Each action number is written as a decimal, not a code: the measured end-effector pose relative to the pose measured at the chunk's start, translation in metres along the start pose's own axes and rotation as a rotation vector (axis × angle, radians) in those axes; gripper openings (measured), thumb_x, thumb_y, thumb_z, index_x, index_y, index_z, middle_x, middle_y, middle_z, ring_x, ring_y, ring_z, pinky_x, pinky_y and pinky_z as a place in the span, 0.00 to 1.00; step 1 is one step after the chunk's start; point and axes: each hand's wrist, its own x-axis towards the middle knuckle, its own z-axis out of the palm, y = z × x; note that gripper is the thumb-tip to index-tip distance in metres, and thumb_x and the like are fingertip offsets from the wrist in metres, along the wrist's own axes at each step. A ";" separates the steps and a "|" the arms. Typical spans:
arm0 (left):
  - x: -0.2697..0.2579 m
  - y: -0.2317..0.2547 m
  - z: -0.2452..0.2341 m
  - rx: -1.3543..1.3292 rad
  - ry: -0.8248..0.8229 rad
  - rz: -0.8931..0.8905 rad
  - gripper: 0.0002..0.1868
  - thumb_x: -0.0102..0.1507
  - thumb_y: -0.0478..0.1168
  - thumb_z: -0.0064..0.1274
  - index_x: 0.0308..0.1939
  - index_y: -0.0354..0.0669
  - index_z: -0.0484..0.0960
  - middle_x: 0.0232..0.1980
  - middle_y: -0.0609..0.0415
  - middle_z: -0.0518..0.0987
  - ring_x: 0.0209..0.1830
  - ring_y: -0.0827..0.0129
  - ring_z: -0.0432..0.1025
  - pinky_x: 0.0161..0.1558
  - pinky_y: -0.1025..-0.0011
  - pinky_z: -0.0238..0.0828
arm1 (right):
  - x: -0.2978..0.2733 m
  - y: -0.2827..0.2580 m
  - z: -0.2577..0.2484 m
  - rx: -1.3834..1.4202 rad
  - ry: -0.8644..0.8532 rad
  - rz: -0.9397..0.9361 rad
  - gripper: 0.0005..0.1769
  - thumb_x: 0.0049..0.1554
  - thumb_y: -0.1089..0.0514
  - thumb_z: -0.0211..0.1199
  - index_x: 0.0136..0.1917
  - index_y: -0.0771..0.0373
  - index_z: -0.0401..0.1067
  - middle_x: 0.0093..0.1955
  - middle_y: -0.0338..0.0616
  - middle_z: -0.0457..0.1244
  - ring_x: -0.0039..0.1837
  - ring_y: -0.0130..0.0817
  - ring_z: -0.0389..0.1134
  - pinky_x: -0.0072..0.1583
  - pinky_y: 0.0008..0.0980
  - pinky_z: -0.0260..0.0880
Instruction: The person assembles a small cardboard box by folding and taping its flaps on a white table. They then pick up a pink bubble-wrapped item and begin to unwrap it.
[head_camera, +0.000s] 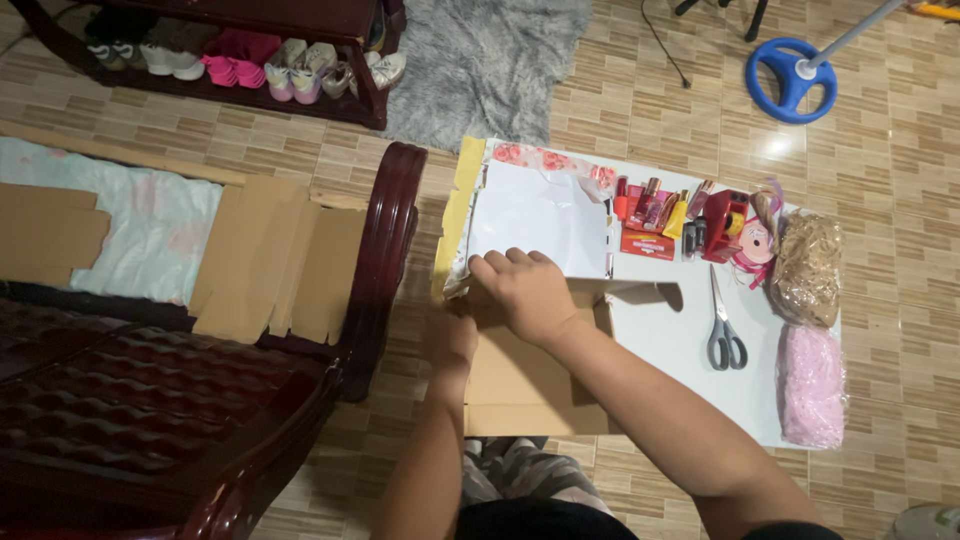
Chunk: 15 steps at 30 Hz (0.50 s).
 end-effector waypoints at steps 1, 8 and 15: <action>0.002 -0.004 0.005 0.012 0.084 0.038 0.20 0.66 0.53 0.46 0.46 0.38 0.80 0.48 0.36 0.80 0.48 0.37 0.75 0.48 0.44 0.70 | 0.001 0.003 -0.003 0.020 -0.003 -0.023 0.18 0.49 0.56 0.63 0.54 0.56 0.68 0.45 0.37 0.64 0.48 0.37 0.68 0.47 0.38 0.67; -0.007 -0.010 0.018 0.131 0.184 0.127 0.15 0.69 0.51 0.44 0.45 0.43 0.77 0.42 0.41 0.83 0.44 0.42 0.78 0.46 0.46 0.74 | 0.008 0.036 0.005 -0.169 0.315 -0.164 0.21 0.56 0.56 0.57 0.64 0.56 0.68 0.60 0.43 0.63 0.62 0.41 0.64 0.63 0.42 0.63; -0.014 0.002 0.000 0.053 0.087 0.095 0.15 0.70 0.48 0.43 0.48 0.40 0.77 0.44 0.38 0.83 0.46 0.42 0.77 0.47 0.46 0.72 | -0.028 0.037 0.049 -0.209 0.001 -0.094 0.24 0.60 0.56 0.54 0.69 0.57 0.68 0.62 0.44 0.61 0.63 0.42 0.62 0.65 0.46 0.59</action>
